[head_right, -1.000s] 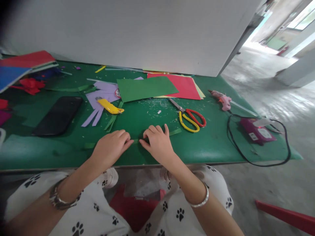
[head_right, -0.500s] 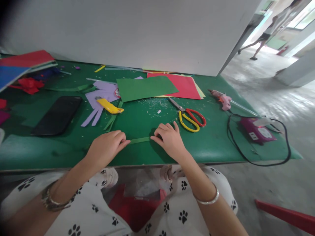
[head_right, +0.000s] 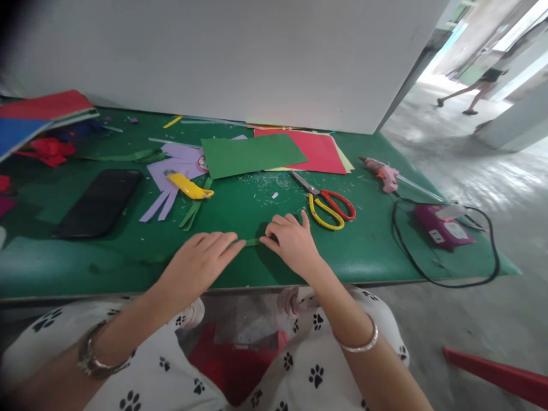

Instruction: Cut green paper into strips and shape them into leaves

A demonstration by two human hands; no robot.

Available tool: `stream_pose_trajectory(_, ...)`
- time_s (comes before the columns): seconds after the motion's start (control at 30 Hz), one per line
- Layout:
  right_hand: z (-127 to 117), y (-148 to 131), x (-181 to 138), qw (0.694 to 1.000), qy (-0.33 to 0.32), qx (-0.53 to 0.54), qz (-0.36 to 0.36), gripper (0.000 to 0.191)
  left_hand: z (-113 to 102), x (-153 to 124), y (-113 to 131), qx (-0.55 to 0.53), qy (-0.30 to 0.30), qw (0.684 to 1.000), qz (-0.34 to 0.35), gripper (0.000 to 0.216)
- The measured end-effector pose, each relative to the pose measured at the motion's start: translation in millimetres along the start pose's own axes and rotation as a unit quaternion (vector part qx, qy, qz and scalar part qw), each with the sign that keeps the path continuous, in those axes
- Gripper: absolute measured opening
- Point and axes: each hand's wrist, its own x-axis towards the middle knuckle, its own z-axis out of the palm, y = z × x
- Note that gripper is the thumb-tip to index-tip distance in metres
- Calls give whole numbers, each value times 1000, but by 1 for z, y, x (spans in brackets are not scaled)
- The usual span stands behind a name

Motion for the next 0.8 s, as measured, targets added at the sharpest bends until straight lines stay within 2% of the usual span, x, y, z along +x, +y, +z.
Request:
stream_pose_trajectory(0.07,1,0,0,1000,6,-3,-4,18,3,0,7,-31,-2,999,37,32)
stream_pose_trajectory(0.13,1,1,0,1000,6,-5,-10,18,5,0,15,-56,-7,998,22,32)
stream_pose_trajectory(0.37,1,2,1,1000,5,7,-15,19,8,2,34,-78,-37,995,-40,55)
stream_pose_trajectory(0.63,1,1,0,1000,-3,12,-3,18,7,2,38,-80,-41,993,-74,66)
stream_pose_trajectory(0.8,4,5,-2,999,35,28,-15,22,8,1,38,-76,-41,993,-79,66)
